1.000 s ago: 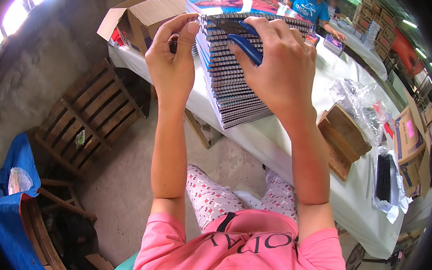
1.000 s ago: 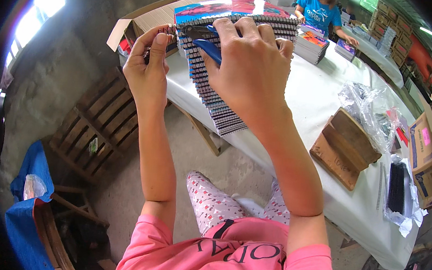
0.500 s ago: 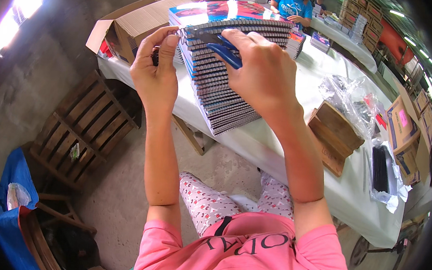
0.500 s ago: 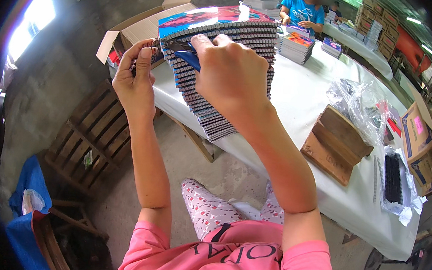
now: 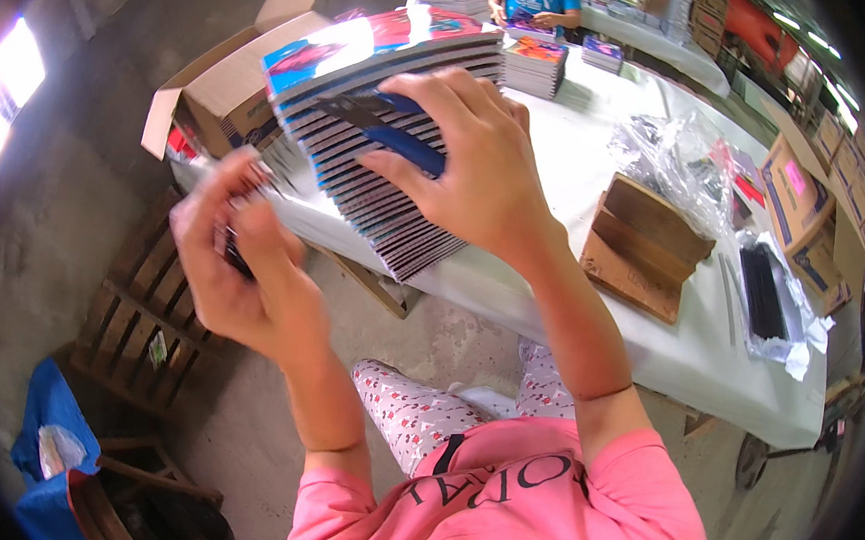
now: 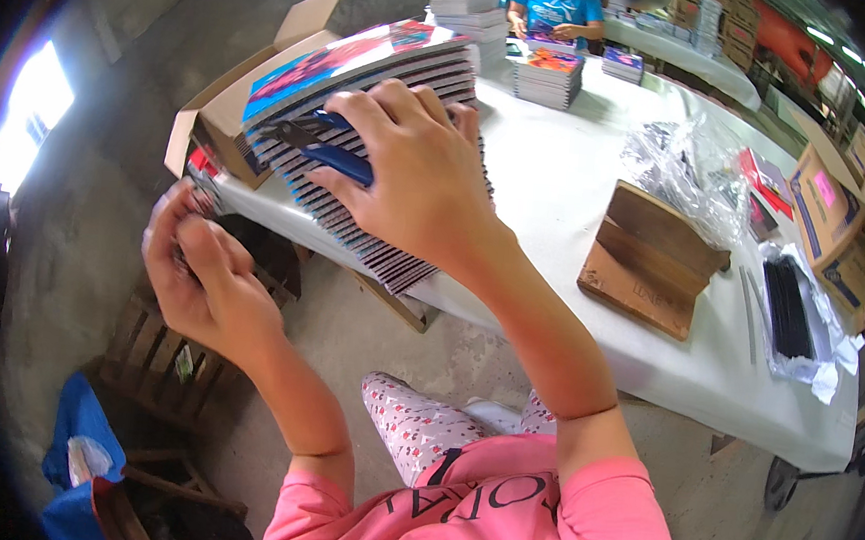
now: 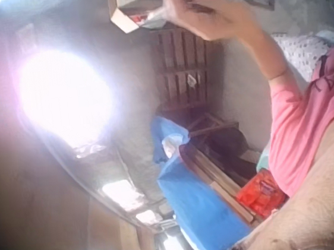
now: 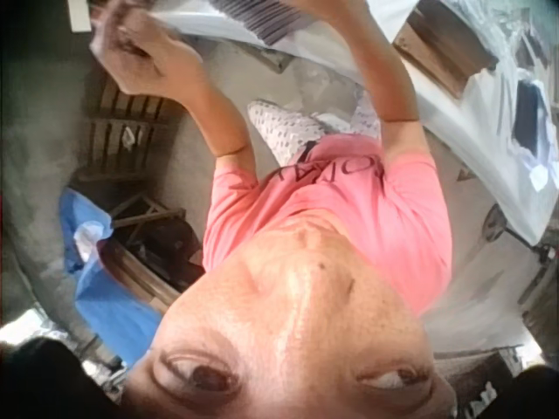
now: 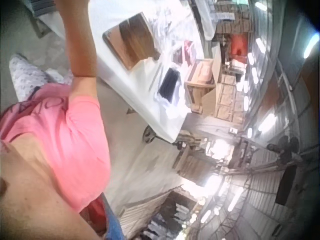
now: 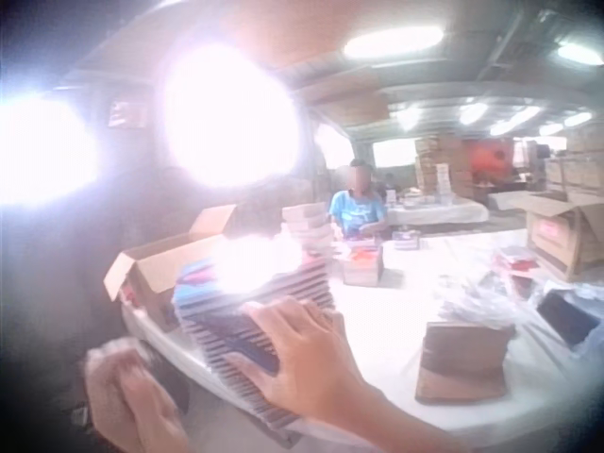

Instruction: The person uses a pair of blue-handled pliers to trim and bend the wire ends of spiral-bound notebooks in a large stack. They work on individual wire loops, move the stack aside, and handle small wire fragments.

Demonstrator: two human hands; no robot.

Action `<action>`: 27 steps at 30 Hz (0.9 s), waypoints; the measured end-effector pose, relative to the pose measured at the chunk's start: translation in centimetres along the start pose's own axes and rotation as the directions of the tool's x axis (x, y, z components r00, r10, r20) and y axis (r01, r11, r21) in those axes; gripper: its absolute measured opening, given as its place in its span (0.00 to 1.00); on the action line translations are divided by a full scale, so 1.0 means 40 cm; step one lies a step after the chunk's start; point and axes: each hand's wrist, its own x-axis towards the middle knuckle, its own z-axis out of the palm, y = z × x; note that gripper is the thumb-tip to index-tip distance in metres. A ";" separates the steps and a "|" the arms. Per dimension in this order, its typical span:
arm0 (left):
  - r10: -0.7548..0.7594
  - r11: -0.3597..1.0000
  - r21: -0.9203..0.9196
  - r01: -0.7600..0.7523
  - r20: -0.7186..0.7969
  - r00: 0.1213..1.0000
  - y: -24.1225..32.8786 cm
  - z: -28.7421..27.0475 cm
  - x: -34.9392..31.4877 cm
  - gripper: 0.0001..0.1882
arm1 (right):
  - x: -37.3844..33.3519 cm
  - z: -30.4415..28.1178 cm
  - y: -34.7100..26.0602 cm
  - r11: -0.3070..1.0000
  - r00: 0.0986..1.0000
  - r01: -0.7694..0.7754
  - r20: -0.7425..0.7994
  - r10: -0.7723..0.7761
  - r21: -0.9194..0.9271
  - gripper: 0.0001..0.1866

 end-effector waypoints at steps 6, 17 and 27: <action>-0.408 0.488 -0.251 0.836 0.781 0.473 0.100 0.154 -0.234 0.09 | -0.315 -0.151 0.201 0.980 0.989 -0.089 -0.099 0.108 0.175 0.25; -0.137 -0.714 0.098 0.693 0.951 -0.276 0.098 0.718 -0.411 0.07 | -0.905 -0.571 0.371 0.568 0.484 -0.822 -0.585 0.651 -0.048 0.20; -0.423 -0.595 -0.014 0.804 0.856 -0.297 0.097 1.125 -0.430 0.25 | -0.924 -0.552 0.439 0.553 0.560 -0.800 -0.617 0.552 -0.231 0.21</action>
